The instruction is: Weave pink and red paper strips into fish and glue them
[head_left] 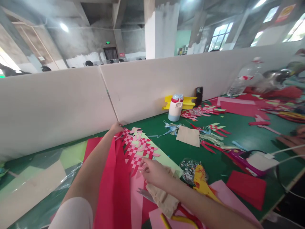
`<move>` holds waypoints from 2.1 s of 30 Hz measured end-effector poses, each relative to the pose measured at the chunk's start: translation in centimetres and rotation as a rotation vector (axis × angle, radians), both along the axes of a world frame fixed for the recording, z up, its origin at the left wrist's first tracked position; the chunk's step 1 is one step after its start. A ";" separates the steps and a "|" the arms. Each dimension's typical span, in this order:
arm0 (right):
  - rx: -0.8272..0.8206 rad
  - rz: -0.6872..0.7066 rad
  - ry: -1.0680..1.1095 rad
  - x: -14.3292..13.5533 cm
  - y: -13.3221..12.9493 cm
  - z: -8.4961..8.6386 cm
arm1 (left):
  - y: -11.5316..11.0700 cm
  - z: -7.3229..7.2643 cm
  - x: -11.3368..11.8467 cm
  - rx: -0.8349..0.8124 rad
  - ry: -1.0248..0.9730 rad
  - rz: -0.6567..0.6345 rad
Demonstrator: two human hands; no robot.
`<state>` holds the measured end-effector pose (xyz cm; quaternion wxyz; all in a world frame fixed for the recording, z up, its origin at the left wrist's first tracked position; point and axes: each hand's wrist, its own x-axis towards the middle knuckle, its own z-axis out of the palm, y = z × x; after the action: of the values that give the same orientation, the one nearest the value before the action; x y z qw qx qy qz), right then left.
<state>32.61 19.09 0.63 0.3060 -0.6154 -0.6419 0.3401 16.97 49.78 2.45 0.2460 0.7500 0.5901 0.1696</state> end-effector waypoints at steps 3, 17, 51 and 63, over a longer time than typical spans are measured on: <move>-0.022 -0.006 -0.034 0.1 -0.4 -0.1 | -0.4 0.2 -0.1 -0.021 0.089 0.034; -0.074 -0.030 0.046 -0.7 -1.8 0.5 | -9.3 1.0 -4.0 0.151 0.317 -0.051; 0.416 0.322 -0.732 -2.7 11.9 0.9 | -7.6 -1.8 -2.7 -0.050 0.230 0.014; 0.343 0.345 -0.745 -2.5 13.6 -1.9 | -6.8 -2.8 -2.4 -0.079 0.257 0.036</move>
<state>30.10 32.65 -1.29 0.0901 -0.5202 -0.8487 0.0298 14.53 43.03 -0.31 0.1945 0.7447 0.6363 0.0530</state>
